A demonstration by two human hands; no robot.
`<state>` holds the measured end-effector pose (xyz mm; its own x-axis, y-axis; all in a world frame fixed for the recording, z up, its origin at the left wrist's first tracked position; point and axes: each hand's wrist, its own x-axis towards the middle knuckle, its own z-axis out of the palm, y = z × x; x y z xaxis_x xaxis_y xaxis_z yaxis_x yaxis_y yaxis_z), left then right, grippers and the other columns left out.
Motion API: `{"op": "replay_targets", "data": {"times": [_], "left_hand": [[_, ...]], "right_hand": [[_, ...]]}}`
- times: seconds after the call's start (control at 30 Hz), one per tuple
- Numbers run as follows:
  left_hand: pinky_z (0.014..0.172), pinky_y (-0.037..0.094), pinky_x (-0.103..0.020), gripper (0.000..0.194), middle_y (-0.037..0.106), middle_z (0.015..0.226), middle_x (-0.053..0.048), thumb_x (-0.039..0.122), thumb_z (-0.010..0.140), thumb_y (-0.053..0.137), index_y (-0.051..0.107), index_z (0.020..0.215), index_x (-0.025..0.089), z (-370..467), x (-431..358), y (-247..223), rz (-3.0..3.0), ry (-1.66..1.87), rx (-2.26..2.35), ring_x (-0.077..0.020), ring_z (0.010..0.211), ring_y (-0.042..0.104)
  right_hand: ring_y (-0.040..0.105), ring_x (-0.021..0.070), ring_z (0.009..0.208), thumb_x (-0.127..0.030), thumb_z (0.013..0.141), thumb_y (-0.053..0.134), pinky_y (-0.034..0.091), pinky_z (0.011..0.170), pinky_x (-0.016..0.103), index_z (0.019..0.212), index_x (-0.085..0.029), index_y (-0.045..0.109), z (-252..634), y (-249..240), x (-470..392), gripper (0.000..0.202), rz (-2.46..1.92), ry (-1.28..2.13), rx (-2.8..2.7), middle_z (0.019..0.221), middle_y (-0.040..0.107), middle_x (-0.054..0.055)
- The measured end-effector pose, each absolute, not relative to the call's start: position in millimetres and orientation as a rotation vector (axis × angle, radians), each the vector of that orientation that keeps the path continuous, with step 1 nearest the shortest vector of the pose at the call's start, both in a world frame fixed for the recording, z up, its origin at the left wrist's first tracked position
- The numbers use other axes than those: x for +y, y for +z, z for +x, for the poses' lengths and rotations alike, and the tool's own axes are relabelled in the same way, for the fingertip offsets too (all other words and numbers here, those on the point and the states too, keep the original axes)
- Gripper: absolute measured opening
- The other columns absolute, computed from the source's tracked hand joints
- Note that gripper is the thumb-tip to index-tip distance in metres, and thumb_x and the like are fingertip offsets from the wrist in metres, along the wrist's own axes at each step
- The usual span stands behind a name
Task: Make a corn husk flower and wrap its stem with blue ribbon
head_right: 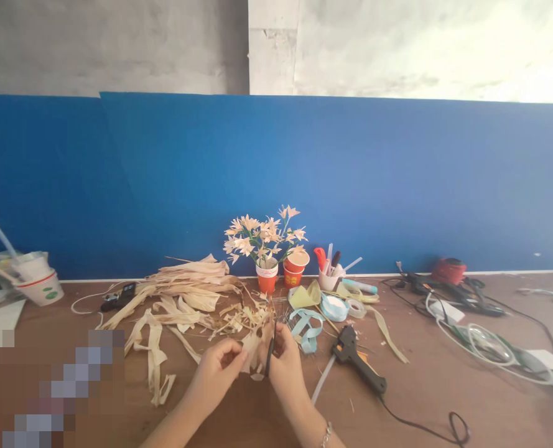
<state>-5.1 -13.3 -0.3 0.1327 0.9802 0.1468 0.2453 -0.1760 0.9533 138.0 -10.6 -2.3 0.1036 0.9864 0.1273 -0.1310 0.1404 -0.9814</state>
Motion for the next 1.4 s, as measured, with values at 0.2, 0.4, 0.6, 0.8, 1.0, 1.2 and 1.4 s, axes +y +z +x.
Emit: {"op": "replay_targets", "data": {"times": [0.2, 0.4, 0.6, 0.8, 1.0, 1.2, 1.4], "left_hand": [[0.045, 0.03, -0.019, 0.027, 0.055, 0.053, 0.002, 0.04, 0.064, 0.069, 0.055, 0.063, 0.017, -15, -6, 6, 1.043, 1.041, 0.969, -0.0088, 0.047, 0.044], [0.05, 0.034, -0.019, 0.03, 0.063, 0.063, 0.0, 0.04, 0.063, 0.072, 0.063, 0.074, 0.014, -16, -9, 14, 1.147, 0.953, 0.945, -0.0096, 0.055, 0.049], [0.049, 0.035, -0.02, 0.035, 0.06, 0.057, 0.001, 0.045, 0.064, 0.071, 0.067, 0.074, 0.013, -18, -7, 12, 1.069, 0.983, 0.978, -0.0092, 0.05, 0.048], [0.057, 0.042, -0.023, 0.033, 0.066, 0.064, -0.001, 0.045, 0.067, 0.068, 0.069, 0.077, 0.014, -19, -6, 10, 1.001, 1.01, 0.95, -0.0129, 0.058, 0.056], [0.057, 0.042, -0.025, 0.031, 0.065, 0.06, -0.002, 0.042, 0.06, 0.074, 0.065, 0.066, 0.013, -21, -7, 4, 0.921, 0.985, 0.974, -0.0155, 0.058, 0.058], [0.047, 0.037, -0.021, 0.028, 0.059, 0.053, 0.001, 0.035, 0.055, 0.079, 0.061, 0.064, 0.014, -23, -7, 5, 0.714, 1.013, 0.884, -0.0101, 0.048, 0.051], [0.043, 0.03, -0.018, 0.024, 0.048, 0.049, 0.003, 0.031, 0.059, 0.077, 0.066, 0.065, 0.011, -27, -3, 16, 0.634, 1.098, 0.658, -0.005, 0.045, 0.04]], "right_hand": [[0.055, 0.0129, 0.053, -0.04, 0.06, 0.075, 0.041, 0.047, 0.021, 0.09, -0.02, 0.048, 152, 2, -7, 0.046, -1.025, 1.453, -0.98, 0.059, 0.056, -0.003], [0.049, 0.0092, 0.042, -0.04, 0.056, 0.077, 0.036, 0.038, 0.019, 0.082, -0.02, 0.047, 144, 10, -13, 0.044, -1.013, 1.492, -1.098, 0.056, 0.054, -0.006], [0.056, 0.012, 0.054, -0.035, 0.052, 0.079, 0.045, 0.052, 0.023, 0.084, -0.019, 0.051, 147, 14, -14, 0.046, -1.003, 1.518, -1.076, 0.062, 0.057, -0.005], [0.054, 0.0112, 0.052, -0.035, 0.058, 0.075, 0.04, 0.048, 0.021, 0.092, -0.019, 0.05, 153, 4, -10, 0.045, -0.979, 1.547, -1.069, 0.064, 0.057, -0.004], [0.044, 0.0078, 0.045, -0.034, 0.058, 0.073, 0.037, 0.043, 0.021, 0.088, -0.02, 0.051, 151, -2, -5, 0.04, -1.036, 1.402, -1.114, 0.061, 0.05, -0.006], [0.059, 0.0212, 0.074, -0.032, 0.067, 0.061, 0.045, 0.068, 0.03, 0.093, -0.019, 0.056, 171, 0, 5, 0.029, -1.347, 0.757, -1.258, 0.079, 0.064, 0.005], [0.062, 0.0272, 0.087, -0.032, 0.073, 0.048, 0.043, 0.069, 0.032, 0.107, -0.018, 0.056, 202, 2, 14, 0.037, -1.776, 0.391, -1.247, 0.09, 0.068, 0.011]]}}
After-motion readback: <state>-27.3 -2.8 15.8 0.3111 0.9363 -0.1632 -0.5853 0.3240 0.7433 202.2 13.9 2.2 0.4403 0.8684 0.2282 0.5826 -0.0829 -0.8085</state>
